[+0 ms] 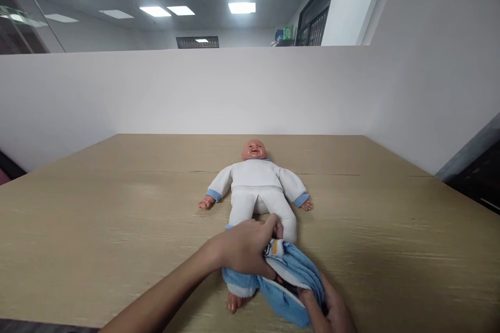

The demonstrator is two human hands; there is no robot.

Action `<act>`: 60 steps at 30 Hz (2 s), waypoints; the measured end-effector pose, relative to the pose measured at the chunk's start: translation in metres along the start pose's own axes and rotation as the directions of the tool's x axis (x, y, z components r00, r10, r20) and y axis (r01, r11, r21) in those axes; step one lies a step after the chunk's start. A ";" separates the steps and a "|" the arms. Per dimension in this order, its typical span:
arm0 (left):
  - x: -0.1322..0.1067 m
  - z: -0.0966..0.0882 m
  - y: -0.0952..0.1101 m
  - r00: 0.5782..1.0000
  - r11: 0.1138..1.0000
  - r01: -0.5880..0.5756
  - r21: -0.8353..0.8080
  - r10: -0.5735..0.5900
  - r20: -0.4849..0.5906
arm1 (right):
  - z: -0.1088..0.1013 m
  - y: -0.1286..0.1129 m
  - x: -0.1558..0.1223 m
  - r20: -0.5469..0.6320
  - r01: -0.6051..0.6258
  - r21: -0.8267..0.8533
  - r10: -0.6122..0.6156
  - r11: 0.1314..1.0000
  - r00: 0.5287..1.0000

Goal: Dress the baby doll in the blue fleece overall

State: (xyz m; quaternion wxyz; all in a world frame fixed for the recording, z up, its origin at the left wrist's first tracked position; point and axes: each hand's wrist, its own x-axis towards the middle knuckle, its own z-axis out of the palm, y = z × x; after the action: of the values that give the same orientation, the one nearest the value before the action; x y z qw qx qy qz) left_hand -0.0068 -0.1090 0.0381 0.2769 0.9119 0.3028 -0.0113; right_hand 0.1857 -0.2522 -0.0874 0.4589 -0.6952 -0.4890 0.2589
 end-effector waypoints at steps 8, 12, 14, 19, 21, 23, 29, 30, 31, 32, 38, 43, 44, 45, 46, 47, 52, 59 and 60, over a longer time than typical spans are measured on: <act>-0.026 -0.003 0.000 0.989 0.869 -0.038 -0.494 -0.038 -0.144 | -0.003 -0.034 0.010 0.131 -0.068 0.275 0.033 0.959 0.991; -0.032 0.000 -0.001 0.975 0.826 -0.094 -0.555 -0.037 -0.220 | -0.007 -0.055 0.014 0.222 -0.095 0.350 0.016 0.932 0.975; -0.034 0.001 -0.001 0.971 0.809 -0.112 -0.578 -0.034 -0.235 | -0.008 -0.065 0.016 0.290 -0.069 0.381 -0.048 0.922 0.956; -0.039 0.002 -0.002 0.964 0.775 -0.162 -0.610 -0.008 -0.267 | -0.004 -0.063 0.029 0.266 0.059 0.375 -0.169 0.925 0.949; -0.040 0.003 -0.005 0.957 0.776 -0.190 -0.602 0.009 -0.291 | -0.004 -0.055 0.038 0.194 0.140 0.359 -0.221 0.923 0.956; -0.041 0.004 -0.009 0.951 0.780 -0.206 -0.590 0.019 -0.308 | -0.006 -0.052 0.049 0.139 0.206 0.345 -0.267 0.916 0.954; -0.042 0.000 -0.022 0.920 0.903 -0.173 -0.394 0.006 -0.392 | -0.022 -0.065 0.080 0.386 0.252 0.212 -0.318 0.944 0.866; -0.044 -0.002 -0.024 0.917 0.925 -0.171 -0.338 0.024 -0.399 | -0.026 -0.066 0.085 0.427 0.254 0.198 -0.317 0.947 0.847; -0.045 -0.004 -0.027 0.915 0.943 -0.171 -0.287 0.045 -0.401 | -0.029 -0.067 0.090 0.438 0.256 0.179 -0.310 0.950 0.844; -0.047 -0.006 -0.031 0.915 0.954 -0.174 -0.245 0.065 -0.398 | -0.034 -0.067 0.094 0.425 0.265 0.153 -0.306 0.952 0.852; -0.058 -0.015 -0.063 0.920 0.956 -0.194 -0.218 0.100 -0.378 | -0.054 -0.098 0.112 0.642 0.482 0.131 -0.445 0.866 0.625; -0.046 -0.010 -0.093 0.874 0.926 -0.047 -0.375 -0.144 -0.465 | -0.032 -0.118 0.142 0.562 0.448 0.155 -0.451 0.881 0.693; -0.041 -0.009 -0.097 0.853 0.920 -0.003 -0.391 -0.202 -0.481 | -0.023 -0.116 0.151 0.533 0.436 0.155 -0.447 0.886 0.718; -0.037 -0.007 -0.101 0.834 0.916 0.029 -0.400 -0.243 -0.495 | -0.015 -0.113 0.159 0.496 0.431 0.156 -0.448 0.889 0.744; -0.034 -0.006 -0.104 0.818 0.912 0.050 -0.407 -0.271 -0.508 | -0.006 -0.109 0.167 0.465 0.427 0.156 -0.448 0.891 0.764; -0.032 -0.004 -0.106 0.802 0.905 0.062 -0.421 -0.296 -0.519 | 0.002 -0.104 0.174 0.438 0.421 0.160 -0.446 0.893 0.780; -0.036 0.000 -0.118 0.864 0.827 0.009 -0.562 -0.290 -0.413 | 0.028 -0.069 0.189 0.357 0.322 0.196 -0.373 0.926 0.856; -0.037 0.009 -0.118 0.900 0.630 -0.119 -0.767 -0.258 -0.351 | 0.014 -0.054 0.181 0.543 0.223 0.239 -0.321 0.945 0.776; -0.038 0.008 -0.116 0.892 0.613 -0.120 -0.781 -0.279 -0.356 | 0.010 -0.059 0.180 0.547 0.242 0.225 -0.328 0.944 0.770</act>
State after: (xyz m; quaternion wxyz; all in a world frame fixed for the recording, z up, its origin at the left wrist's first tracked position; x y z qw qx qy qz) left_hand -0.1012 -0.0569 -0.0193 0.5698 0.6597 0.3728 0.3181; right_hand 0.2213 -0.0771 -0.0239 0.3708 -0.4669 -0.6852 0.4183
